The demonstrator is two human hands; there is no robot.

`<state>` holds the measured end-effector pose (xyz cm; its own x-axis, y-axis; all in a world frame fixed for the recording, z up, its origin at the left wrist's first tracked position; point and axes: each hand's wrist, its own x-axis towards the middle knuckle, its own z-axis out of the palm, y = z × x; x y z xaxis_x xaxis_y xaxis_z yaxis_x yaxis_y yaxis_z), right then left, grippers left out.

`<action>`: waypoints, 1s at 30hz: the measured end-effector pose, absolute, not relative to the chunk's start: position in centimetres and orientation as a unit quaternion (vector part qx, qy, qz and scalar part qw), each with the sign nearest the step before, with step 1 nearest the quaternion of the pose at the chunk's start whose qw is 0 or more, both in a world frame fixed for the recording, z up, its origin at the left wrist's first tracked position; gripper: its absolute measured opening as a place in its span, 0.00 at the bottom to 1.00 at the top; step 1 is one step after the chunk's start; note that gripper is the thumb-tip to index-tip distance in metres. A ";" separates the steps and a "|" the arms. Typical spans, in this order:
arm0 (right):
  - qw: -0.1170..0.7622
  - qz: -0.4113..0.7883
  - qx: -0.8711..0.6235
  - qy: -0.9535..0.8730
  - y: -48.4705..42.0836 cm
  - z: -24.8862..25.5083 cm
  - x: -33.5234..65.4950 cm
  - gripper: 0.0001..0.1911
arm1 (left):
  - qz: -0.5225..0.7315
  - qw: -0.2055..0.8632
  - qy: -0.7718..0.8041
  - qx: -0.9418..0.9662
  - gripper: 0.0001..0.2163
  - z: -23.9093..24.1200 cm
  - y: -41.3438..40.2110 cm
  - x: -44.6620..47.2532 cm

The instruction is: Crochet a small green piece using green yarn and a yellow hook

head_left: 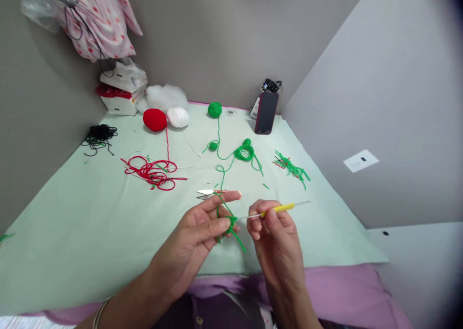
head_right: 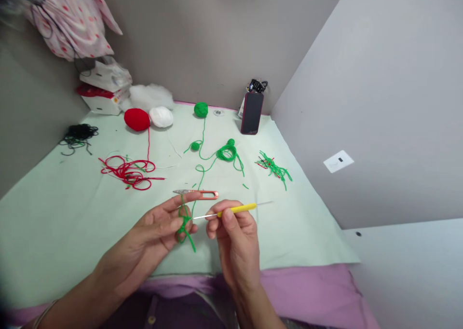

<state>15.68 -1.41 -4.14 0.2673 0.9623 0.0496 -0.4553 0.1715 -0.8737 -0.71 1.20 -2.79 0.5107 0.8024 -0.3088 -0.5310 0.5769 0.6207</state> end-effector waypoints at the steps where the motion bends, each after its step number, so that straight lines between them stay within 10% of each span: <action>1: 0.695 0.502 -0.381 -0.348 -1.4 -4.2 15.6 0.09 | 0.403 0.824 0.309 0.252 0.20 -2.8 1.1 -0.6; 30: 0.632 0.282 -0.398 -0.602 -2.8 -4.3 16.7 0.12 | 0.458 0.695 0.389 0.395 0.10 -2.8 0.9 -0.8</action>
<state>16.67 -2.78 -4.27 0.1160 0.8362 0.5361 0.1226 0.5236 -0.8431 -0.76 0.94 -2.78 0.2776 0.9438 -0.1795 -0.3286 0.2689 0.9054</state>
